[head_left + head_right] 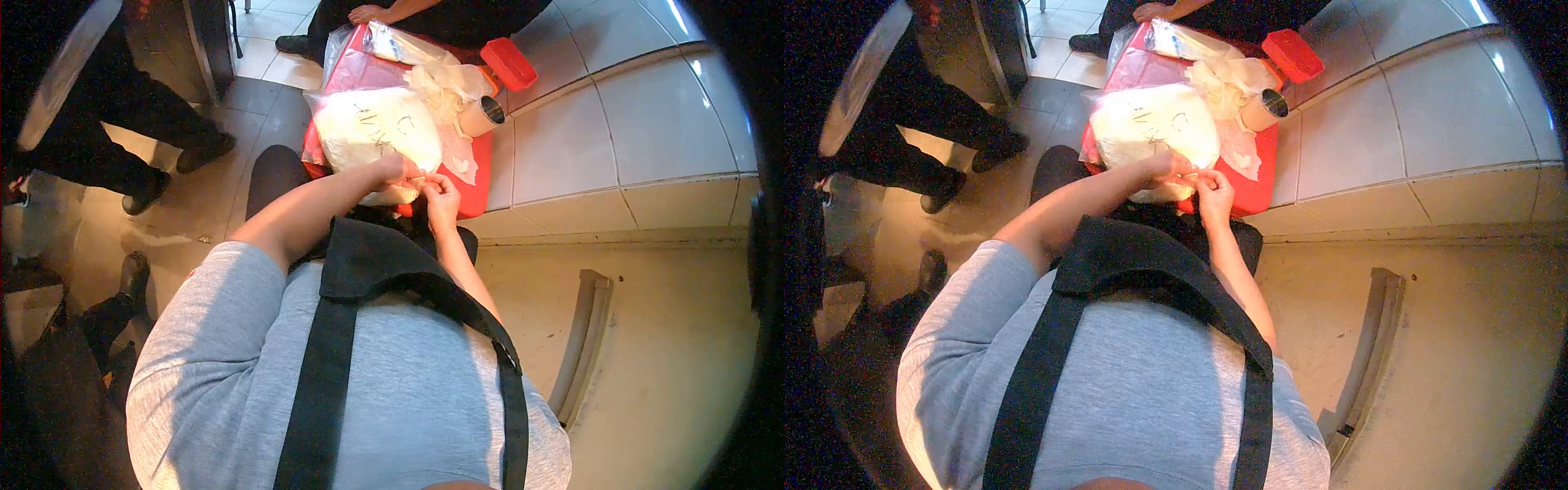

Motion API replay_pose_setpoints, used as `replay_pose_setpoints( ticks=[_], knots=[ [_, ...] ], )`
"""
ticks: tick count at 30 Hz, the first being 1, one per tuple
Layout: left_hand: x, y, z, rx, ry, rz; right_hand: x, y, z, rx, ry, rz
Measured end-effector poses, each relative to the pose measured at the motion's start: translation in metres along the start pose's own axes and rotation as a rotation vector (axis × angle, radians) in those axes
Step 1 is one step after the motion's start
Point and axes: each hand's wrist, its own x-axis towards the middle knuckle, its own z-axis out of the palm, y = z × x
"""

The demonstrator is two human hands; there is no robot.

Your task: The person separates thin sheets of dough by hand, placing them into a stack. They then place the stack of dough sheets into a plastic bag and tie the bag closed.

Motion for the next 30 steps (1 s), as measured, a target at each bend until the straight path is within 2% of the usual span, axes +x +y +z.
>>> replay_pose_setpoints(
  ticks=[3, 5, 6, 9, 12, 15, 16, 21, 27, 30],
  knots=[
    [-0.002, 0.0, -0.002, 0.179, 0.01, 0.102, -0.002, 0.008, 0.005, -0.012, 0.007, -0.152],
    [-0.005, 0.0, 0.0, 0.033, 0.031, 0.085, -0.011, 0.004, 0.011, -0.054, 0.031, -0.227],
    [-0.007, 0.0, 0.002, -0.04, 0.042, 0.075, -0.011, 0.004, 0.01, -0.185, 0.065, -0.24],
    [-0.014, 0.009, 0.008, -0.003, 0.08, 0.03, -0.008, -0.005, 0.004, -0.577, 0.147, -0.256],
    [-0.023, 0.014, 0.01, -0.058, 0.028, 0.07, -0.003, -0.006, 0.007, -0.219, 0.124, -0.096],
    [-0.022, 0.011, 0.006, -0.031, -0.03, 0.147, 0.002, -0.007, 0.002, -0.094, 0.053, -0.026],
    [-0.02, 0.01, 0.005, 0.014, 0.01, 0.139, 0.003, -0.006, 0.0, -0.053, 0.03, -0.004],
    [-0.029, 0.015, 0.019, 0.188, 0.151, 0.167, -0.002, -0.01, 0.003, 0.027, 0.018, 0.03],
    [-0.025, 0.011, 0.01, 0.137, 0.081, 0.168, 0.0, 0.0, 0.002, 0.033, 0.091, 0.012],
    [-0.024, 0.006, 0.008, 0.316, 0.121, 0.226, 0.0, 0.0, 0.0, 0.156, 0.105, 0.075]
  ],
)
